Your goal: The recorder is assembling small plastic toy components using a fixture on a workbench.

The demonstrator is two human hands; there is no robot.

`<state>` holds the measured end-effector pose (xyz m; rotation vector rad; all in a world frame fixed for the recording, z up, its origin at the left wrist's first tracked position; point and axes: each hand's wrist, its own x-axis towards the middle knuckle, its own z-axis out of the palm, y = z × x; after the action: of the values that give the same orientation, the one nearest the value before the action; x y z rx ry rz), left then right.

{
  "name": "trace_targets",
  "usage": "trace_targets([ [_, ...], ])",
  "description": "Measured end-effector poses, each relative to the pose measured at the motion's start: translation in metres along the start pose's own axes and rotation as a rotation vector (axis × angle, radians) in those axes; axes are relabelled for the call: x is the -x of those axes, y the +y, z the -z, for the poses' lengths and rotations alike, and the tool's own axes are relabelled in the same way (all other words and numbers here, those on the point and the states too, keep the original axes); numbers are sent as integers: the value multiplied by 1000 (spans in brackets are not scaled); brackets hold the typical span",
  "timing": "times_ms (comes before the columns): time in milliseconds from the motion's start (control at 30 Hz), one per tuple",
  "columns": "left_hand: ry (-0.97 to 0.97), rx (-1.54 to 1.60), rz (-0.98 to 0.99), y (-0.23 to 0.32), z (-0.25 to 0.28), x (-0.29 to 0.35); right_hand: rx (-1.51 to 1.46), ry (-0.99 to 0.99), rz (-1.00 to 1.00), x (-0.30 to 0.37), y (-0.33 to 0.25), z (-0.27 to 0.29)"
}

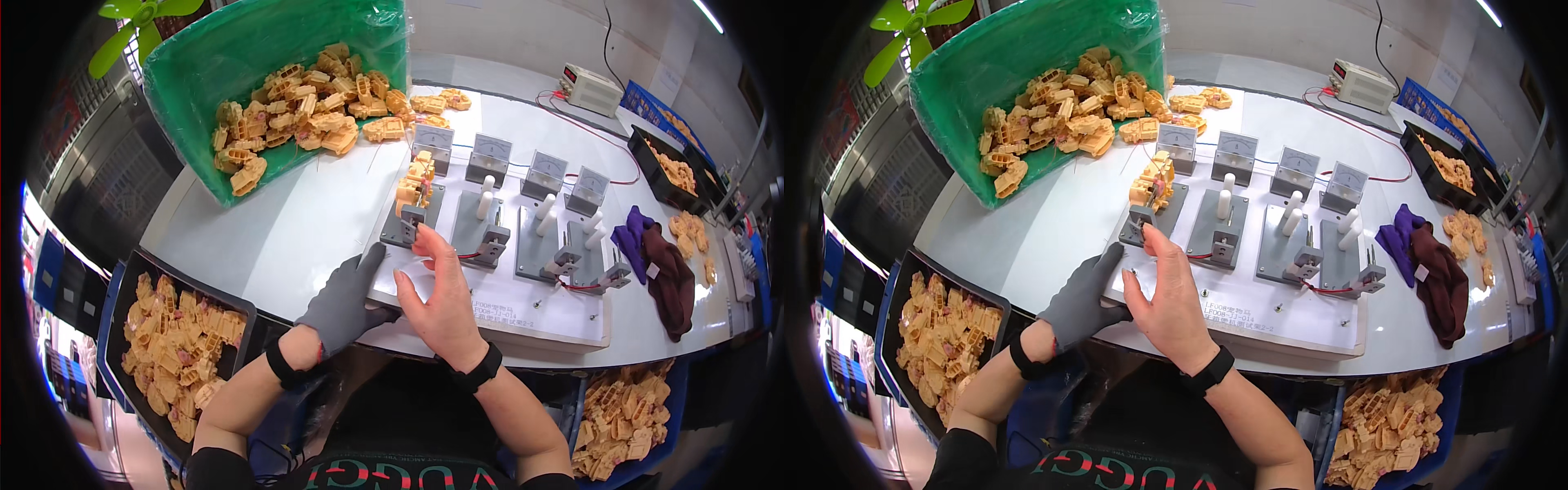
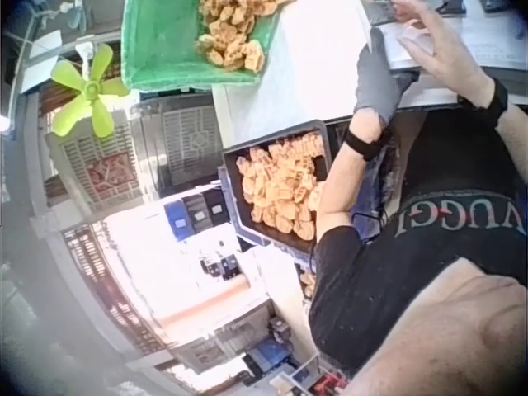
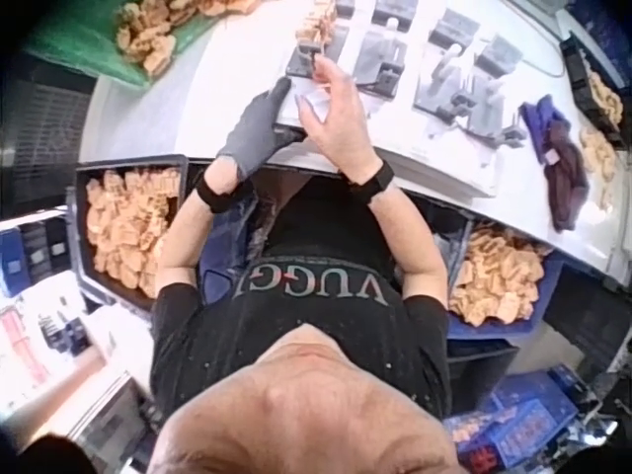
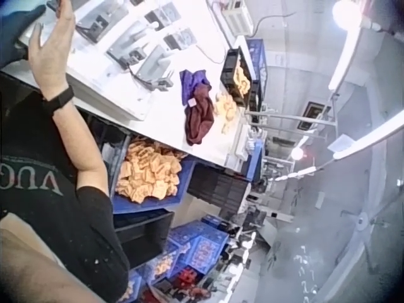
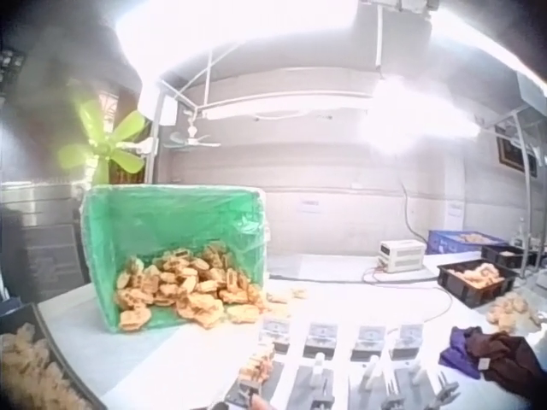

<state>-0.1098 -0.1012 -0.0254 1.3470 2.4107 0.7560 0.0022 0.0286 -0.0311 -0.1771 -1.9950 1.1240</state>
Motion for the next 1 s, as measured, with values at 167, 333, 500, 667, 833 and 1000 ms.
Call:
trace_targets([
  [167, 1, -42, 14, 10, -7, 1, 84, -37, 10, 3, 7, 10],
  [333, -45, -66, 39, 22, -3, 3, 71, -65, -48, 3, 8, 17],
  [500, -322, -40, 29, 12, 55, -21, 228, -117, -134, 12, -12, 39],
  [667, -146, -374, -48, -37, 97, -131, 336, -169, -141, 13, -11, 47],
  [833, 25, -465, 107, -84, 94, -218, 476, -256, 48, 0, -4, 14],
  [1000, 90, -711, 179, -104, 67, -263, 478, -224, -56, -3, 6, 4],
])
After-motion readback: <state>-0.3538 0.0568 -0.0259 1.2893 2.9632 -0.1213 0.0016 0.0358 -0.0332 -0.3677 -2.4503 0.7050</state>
